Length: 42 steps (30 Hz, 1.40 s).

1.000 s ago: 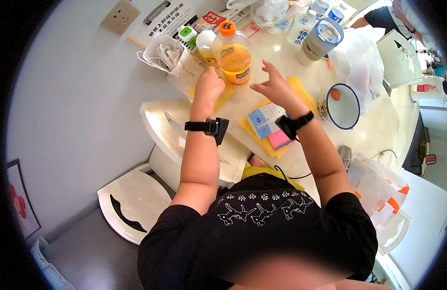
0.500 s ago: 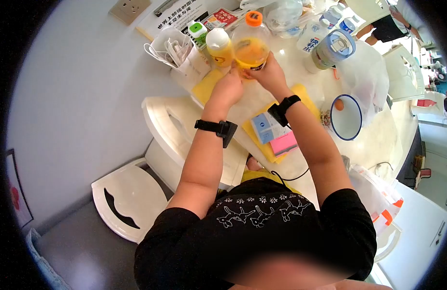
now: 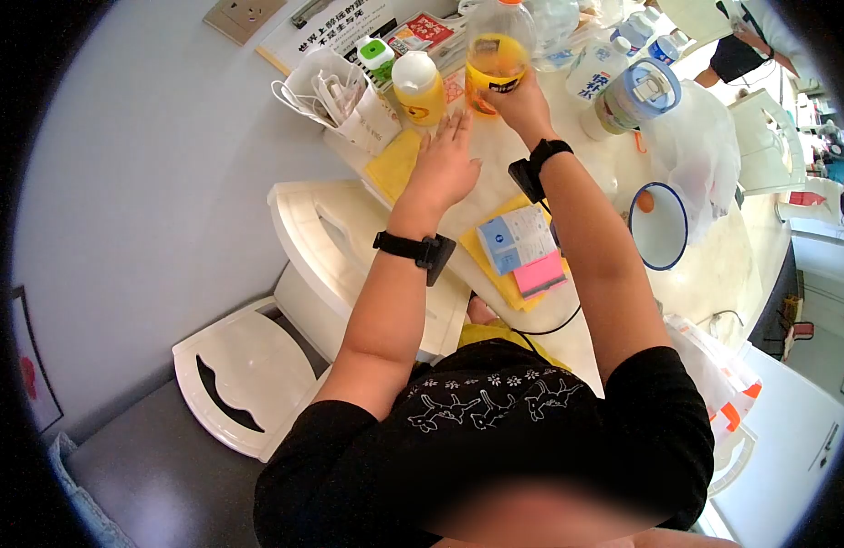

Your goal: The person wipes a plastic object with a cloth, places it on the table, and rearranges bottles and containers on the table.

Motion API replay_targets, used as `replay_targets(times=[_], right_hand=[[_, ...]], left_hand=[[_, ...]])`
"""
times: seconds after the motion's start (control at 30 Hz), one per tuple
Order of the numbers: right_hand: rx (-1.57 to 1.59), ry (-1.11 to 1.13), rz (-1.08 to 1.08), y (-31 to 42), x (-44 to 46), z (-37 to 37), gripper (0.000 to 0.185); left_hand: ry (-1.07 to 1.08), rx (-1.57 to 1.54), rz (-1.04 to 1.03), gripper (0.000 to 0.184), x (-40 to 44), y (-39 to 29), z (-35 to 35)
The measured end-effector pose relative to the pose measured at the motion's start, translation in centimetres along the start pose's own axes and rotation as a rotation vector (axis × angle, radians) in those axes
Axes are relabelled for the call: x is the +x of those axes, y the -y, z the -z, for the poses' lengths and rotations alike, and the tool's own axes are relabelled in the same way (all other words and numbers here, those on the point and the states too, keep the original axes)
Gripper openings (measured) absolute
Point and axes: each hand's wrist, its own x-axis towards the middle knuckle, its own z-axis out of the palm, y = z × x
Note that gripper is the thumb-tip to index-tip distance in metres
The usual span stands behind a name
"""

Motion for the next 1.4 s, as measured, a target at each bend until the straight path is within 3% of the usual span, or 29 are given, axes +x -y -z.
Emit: replay_targets(times=[0.33, 0.43, 0.5, 0.63, 0.7, 0.83, 0.9, 1.13, 1.2, 1.4], right_hand=[[0.069, 0.015, 0.064, -2.2, 3.3, -2.7, 0.068], [0.137, -0.027, 0.242, -2.4, 3.7, -3.4, 0.069], [0.101, -0.072, 0.140, -2.1, 3.3, -3.2, 0.070], [0.025, -0.057, 0.143, -0.8, 3.4, -2.1, 0.072], [0.053, -0.042, 0.015, 0.3, 3.2, -1.4, 0.073], [0.031, -0.134, 0.081, -0.8, 4.2, -1.8, 0.076], [-0.021, -0.110, -0.020, -0.8, 4.7, -1.2, 0.074], [-0.071, -0.090, -0.054, -1.2, 6.3, -0.1, 0.078], [0.233, -0.061, 0.069, -1.3, 5.5, -0.1, 0.082], [0.032, -0.180, 0.232, 0.4, 3.3, 0.3, 0.090]], left_hand=[[-0.154, 0.097, -0.050, 0.077, 0.3, 0.1, 0.2], [-0.283, 0.152, 0.014, 0.079, 0.6, 0.4, 0.6], [-0.291, 0.133, 0.034, 0.080, 0.8, 1.1, 0.7], [-0.309, 0.117, 0.066, 0.083, 1.0, 2.1, 0.8], [-0.325, 0.127, 0.047, 0.083, 1.2, 2.4, 0.9], [-0.303, 0.095, 0.034, 0.081, 1.3, 2.6, 1.3], [-0.281, 0.077, 0.042, 0.081, 1.0, 2.5, 1.5], [-0.253, 0.117, 0.068, 0.080, 0.7, 2.0, 2.0], [-0.264, 0.121, 0.049, 0.080, 0.8, 2.3, 1.9], [-0.301, 0.092, 0.038, 0.080, 0.7, 2.3, 1.4]])
